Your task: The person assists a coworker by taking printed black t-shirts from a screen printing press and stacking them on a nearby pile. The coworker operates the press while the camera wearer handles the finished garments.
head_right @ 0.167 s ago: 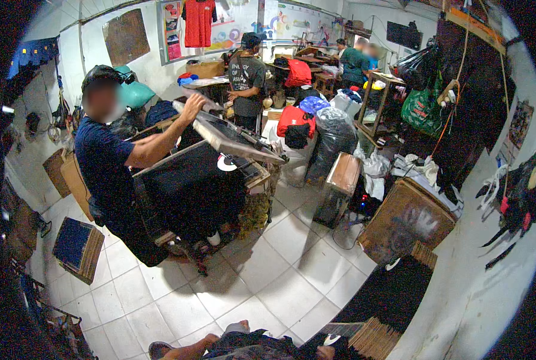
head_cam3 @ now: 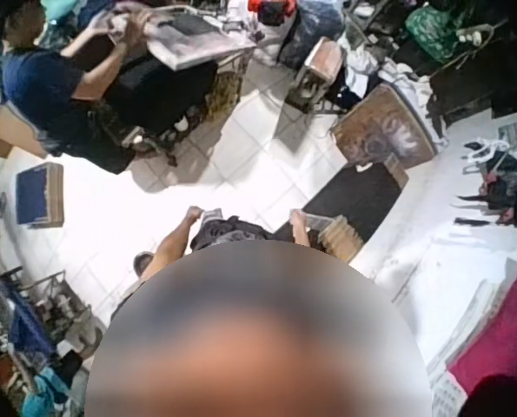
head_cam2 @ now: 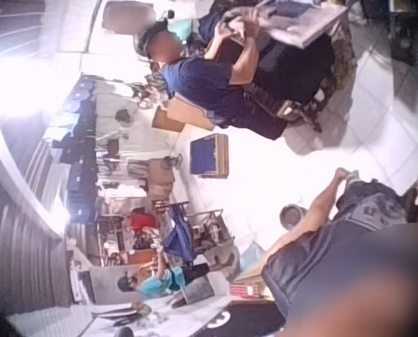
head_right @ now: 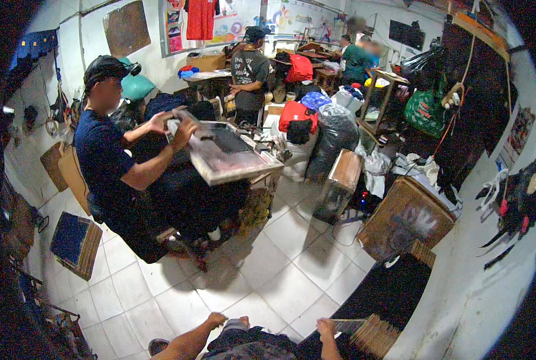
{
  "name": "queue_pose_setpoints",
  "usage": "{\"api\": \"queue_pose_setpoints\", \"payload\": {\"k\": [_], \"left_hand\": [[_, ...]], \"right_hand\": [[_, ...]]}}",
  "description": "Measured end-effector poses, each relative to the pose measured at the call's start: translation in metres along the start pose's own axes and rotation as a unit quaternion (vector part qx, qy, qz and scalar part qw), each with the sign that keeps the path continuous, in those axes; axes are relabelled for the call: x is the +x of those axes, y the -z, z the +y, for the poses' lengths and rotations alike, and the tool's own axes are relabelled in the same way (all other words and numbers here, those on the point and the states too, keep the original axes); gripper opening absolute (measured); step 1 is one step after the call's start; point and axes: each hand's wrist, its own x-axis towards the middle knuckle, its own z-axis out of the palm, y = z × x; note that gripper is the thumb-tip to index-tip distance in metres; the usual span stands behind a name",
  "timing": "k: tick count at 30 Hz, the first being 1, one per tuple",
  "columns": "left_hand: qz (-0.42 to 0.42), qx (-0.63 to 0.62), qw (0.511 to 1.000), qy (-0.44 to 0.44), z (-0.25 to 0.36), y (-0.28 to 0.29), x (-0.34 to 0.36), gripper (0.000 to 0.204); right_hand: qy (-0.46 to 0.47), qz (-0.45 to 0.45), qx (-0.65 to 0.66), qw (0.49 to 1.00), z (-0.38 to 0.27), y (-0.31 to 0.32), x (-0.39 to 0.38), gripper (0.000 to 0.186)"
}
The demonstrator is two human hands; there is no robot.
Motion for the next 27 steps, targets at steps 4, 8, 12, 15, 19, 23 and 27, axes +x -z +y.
{"api": "queue_pose_setpoints", "payload": {"k": [4,8,12,15,19,23,27], "left_hand": [[0.135,-0.355,0.920,0.095,0.060,0.046,0.002,0.026],[0.094,-0.345,0.929,0.098,0.061,0.064,0.003,0.029],[0.023,0.184,0.963,-0.193,-0.001,0.043,0.014,0.029],[-0.120,0.178,0.973,-0.082,-0.054,0.023,0.008,0.022],[-0.137,0.330,0.914,-0.192,-0.090,0.024,-0.005,0.030],[-0.131,-0.032,0.984,0.114,-0.072,0.057,-0.001,0.030],[-0.056,-0.026,0.992,0.110,-0.029,0.100,0.030,0.026]], "right_hand": [[0.049,-0.044,-0.060,0.996,-0.047,-0.069,-0.027,0.023],[0.062,-0.078,-0.266,0.959,0.028,-0.087,-0.009,0.023],[0.190,-0.120,-0.484,0.846,0.165,-0.043,0.025,0.028],[0.224,-0.113,-0.599,0.761,0.233,-0.008,0.017,0.031],[0.120,-0.081,-0.655,0.741,0.261,0.006,-0.013,0.039],[0.057,0.008,-0.425,0.904,0.261,-0.010,-0.028,0.041],[0.068,-0.042,-0.470,0.879,0.249,-0.017,-0.016,0.042]]}}
